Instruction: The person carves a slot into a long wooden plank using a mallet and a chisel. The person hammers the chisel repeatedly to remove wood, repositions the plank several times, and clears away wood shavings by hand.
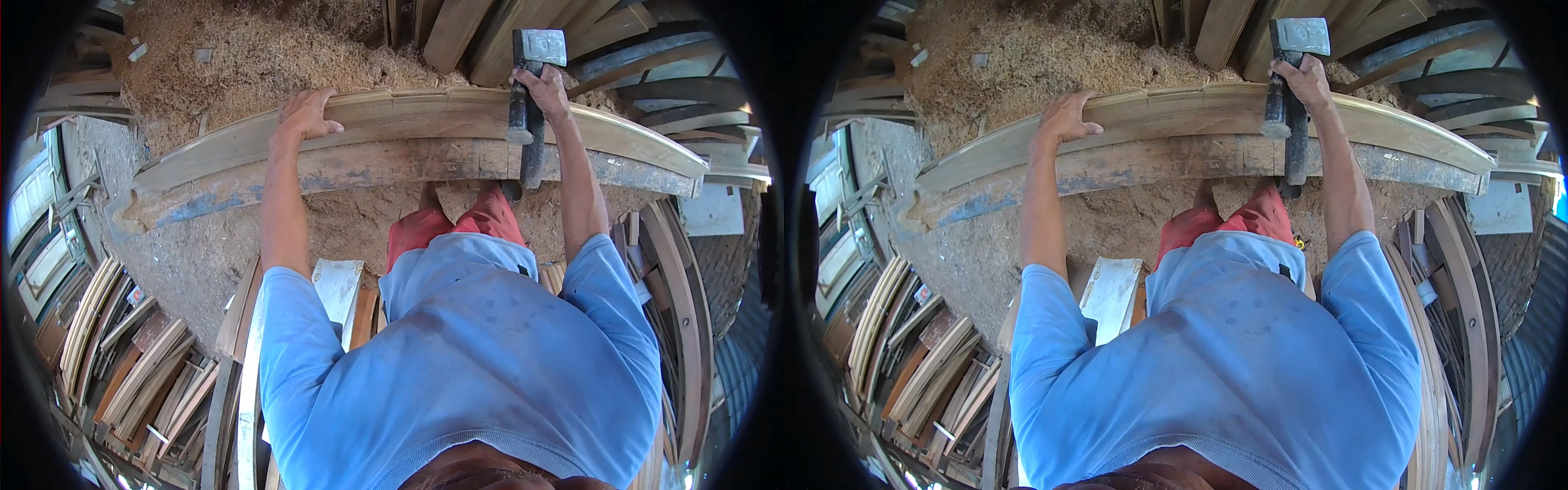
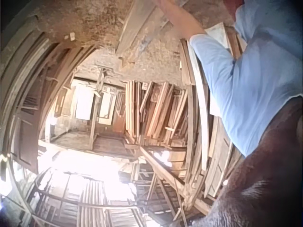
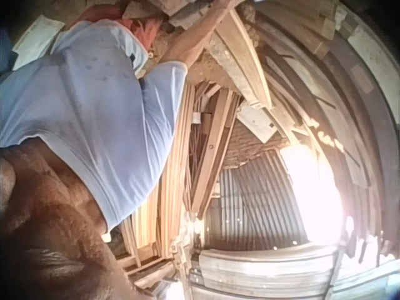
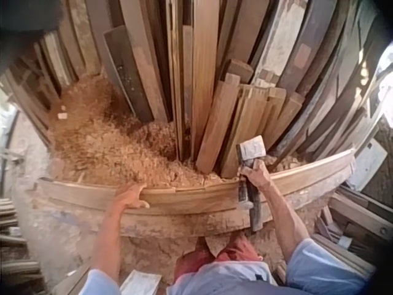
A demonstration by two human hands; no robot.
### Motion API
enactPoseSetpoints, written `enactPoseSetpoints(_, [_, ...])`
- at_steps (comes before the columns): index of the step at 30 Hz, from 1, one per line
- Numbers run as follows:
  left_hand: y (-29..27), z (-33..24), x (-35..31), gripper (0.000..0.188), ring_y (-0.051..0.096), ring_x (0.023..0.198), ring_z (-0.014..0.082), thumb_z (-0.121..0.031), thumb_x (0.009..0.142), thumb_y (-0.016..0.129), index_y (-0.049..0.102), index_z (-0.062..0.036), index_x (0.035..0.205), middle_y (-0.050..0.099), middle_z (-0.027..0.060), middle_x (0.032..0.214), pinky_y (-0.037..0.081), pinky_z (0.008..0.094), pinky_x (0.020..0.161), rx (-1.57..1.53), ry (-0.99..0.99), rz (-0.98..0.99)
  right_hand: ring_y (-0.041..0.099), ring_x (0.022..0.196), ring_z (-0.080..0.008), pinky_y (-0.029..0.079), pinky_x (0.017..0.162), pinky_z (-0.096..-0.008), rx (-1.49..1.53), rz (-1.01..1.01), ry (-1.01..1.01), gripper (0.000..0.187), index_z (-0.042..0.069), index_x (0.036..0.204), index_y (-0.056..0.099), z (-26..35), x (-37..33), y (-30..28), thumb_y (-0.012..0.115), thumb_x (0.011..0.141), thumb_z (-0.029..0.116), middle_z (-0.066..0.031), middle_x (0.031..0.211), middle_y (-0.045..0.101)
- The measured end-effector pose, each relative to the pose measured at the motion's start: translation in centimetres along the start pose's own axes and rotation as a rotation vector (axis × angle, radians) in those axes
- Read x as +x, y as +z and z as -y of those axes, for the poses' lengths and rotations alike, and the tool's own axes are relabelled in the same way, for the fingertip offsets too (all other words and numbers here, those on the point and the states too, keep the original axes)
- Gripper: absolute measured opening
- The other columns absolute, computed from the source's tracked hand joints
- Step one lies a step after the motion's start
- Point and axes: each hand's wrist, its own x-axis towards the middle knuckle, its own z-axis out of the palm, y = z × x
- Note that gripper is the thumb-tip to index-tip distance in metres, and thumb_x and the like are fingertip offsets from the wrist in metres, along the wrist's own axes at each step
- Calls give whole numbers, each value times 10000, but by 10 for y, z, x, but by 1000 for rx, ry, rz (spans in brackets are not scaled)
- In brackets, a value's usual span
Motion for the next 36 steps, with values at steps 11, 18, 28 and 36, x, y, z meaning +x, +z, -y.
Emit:
enactPoseSetpoints(11, [8, 5, -1, 927, 447, 1410, 346, -461, 692, 892, 472, -276, 1496, 531, 117, 1486, 285, 551, 1194, 21, -11, -42, 636, 736, -130, 504, 734, -295, -44, 32, 6, 253, -2, 851, 721, 10, -3, 0, 739, 837, 250, -40, 801, 725])
enactPoseSetpoints(18, [8, -1, -9, 903, 491, 1368, 344, -454, 698, 896, 479, -294, 1484, 566, 105, 1439, 311, 554, 1171, 32, -30, -78, 643, 742, -133, 517, 737, -303, 40, 26, 14, 248, -8, 912, 704, 4, -5, 0, 746, 846, 228, -57, 834, 729])
enactPoseSetpoints(28, [34, -14, -62, 520, 577, 1237, 282, -288, 711, 885, 676, -215, 1182, 706, 54, 1203, 433, 471, 1073, 19, 66, -244, 628, 703, -123, 508, 681, -307, -49, 14, 93, 194, -5, 870, 689, 21, -63, -1, 729, 848, 184, -52, 775, 699])
enactPoseSetpoints(36, [102, -26, -105, 378, 592, 1059, 277, -59, 667, 774, 664, -175, 1010, 678, -9, 1191, 457, 459, 926, 48, 207, -583, 628, 660, -113, 502, 598, -295, 17, -20, 155, 155, 38, 871, 680, -16, -113, -14, 707, 871, 191, -40, 768, 697])
